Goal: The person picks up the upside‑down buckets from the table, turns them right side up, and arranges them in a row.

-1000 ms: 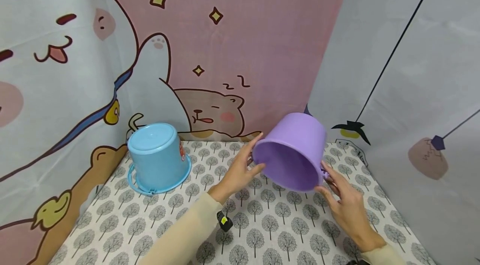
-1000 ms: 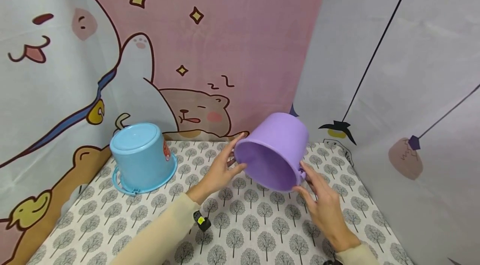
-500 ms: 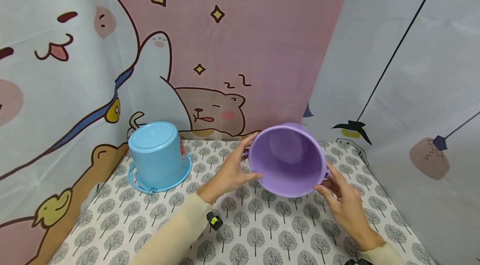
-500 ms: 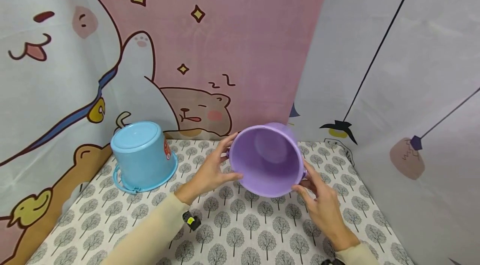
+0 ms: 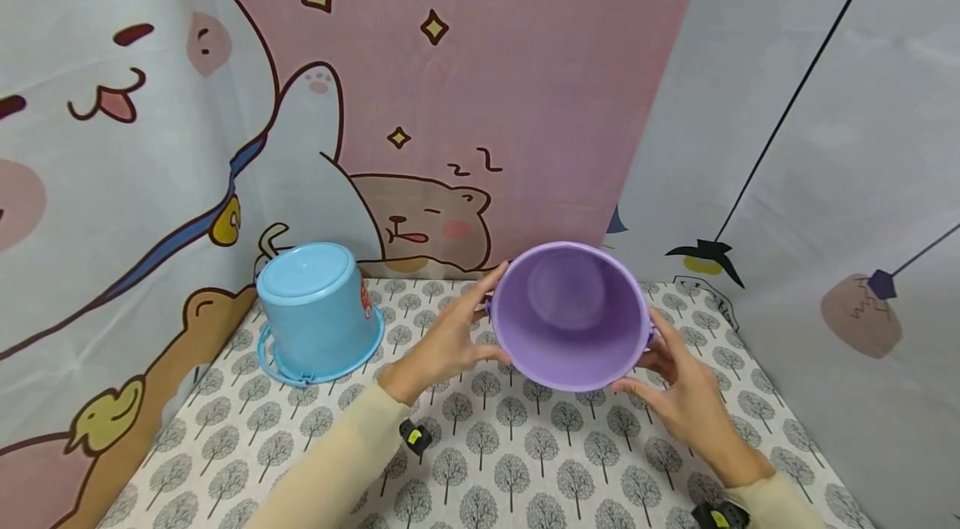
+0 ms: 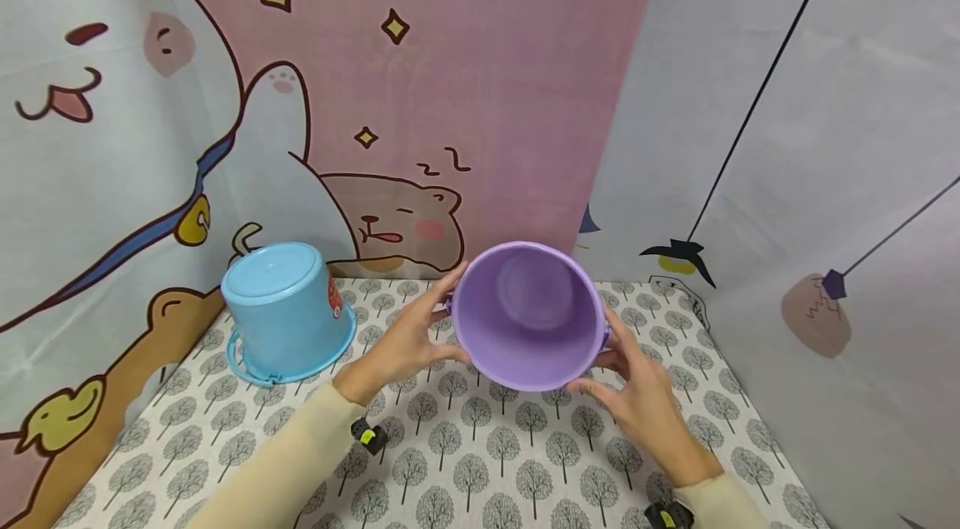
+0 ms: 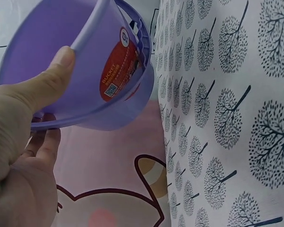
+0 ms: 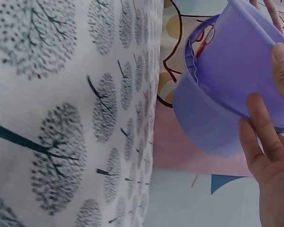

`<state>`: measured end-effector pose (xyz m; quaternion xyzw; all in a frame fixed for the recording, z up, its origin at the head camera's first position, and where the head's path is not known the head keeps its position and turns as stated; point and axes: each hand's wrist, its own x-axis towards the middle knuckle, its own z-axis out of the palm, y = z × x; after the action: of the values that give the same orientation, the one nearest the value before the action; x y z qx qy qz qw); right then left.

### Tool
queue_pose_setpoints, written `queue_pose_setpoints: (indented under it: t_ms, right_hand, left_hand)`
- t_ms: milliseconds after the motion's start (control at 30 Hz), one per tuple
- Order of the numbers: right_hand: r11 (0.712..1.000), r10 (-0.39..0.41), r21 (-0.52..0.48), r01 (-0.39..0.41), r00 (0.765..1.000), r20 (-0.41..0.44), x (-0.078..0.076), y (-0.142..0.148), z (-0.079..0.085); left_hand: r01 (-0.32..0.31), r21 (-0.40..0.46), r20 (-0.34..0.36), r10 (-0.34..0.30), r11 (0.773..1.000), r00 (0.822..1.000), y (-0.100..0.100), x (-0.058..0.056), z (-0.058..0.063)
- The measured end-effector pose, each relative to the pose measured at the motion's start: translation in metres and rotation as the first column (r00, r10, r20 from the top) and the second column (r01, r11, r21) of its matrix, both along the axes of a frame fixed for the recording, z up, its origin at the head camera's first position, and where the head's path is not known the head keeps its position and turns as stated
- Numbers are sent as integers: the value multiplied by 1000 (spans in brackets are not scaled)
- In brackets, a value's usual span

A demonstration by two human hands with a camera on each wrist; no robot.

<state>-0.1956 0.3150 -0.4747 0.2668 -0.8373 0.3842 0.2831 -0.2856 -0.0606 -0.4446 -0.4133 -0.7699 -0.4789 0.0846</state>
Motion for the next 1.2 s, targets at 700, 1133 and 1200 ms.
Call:
queue_pose_setpoints:
  t_ms: [700, 1133, 1200]
  right_hand:
    - [990, 108, -110, -91, 980, 169, -30, 13, 37]
    - [971, 115, -236, -40, 943, 312, -55, 31, 37]
    - [970, 109, -240, -31, 942, 318, -60, 34, 36]
  left_hand:
    - [-86, 20, 124, 83, 996, 989, 9, -12, 9]
    - [-199, 32, 221, 188, 979, 957, 36, -27, 5]
    - [-198, 45, 242, 182, 979, 953, 40, -29, 3]
